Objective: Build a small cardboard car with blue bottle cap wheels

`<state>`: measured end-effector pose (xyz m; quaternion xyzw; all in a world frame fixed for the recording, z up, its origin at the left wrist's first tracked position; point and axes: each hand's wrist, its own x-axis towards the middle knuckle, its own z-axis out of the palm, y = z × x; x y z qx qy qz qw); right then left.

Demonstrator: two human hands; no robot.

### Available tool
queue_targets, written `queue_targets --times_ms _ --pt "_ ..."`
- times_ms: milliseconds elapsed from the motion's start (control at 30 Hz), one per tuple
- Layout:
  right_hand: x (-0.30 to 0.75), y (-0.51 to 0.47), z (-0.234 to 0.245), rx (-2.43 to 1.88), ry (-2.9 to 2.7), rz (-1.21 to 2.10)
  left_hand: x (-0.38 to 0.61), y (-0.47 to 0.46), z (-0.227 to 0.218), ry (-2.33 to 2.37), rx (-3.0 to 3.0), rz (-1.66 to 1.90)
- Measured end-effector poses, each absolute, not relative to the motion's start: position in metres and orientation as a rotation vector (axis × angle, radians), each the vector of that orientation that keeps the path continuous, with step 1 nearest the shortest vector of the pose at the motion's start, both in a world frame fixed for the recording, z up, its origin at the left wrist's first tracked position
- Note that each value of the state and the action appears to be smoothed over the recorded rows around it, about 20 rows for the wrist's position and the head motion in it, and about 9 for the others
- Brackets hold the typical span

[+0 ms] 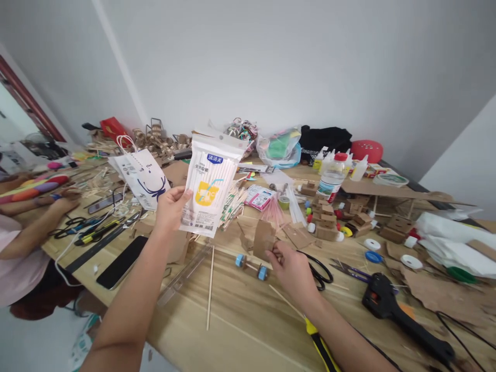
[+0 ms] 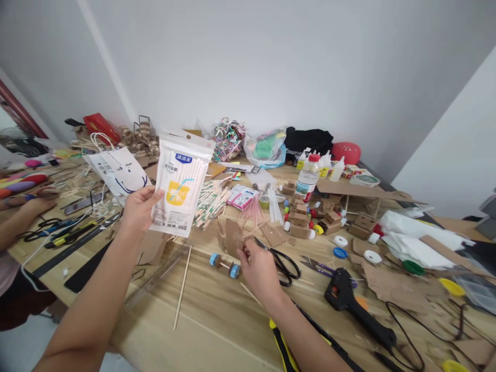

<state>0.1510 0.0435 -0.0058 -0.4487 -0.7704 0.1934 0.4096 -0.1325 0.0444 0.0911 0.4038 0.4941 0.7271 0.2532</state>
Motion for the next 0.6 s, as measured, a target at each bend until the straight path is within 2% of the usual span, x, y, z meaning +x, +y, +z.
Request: queue_targets --times_ms 600 --pt "0.1516 0.0434 -0.0066 -1.139 -1.946 0.464 -0.1279 0.0419 0.0873 1.331 1.088 2.062"
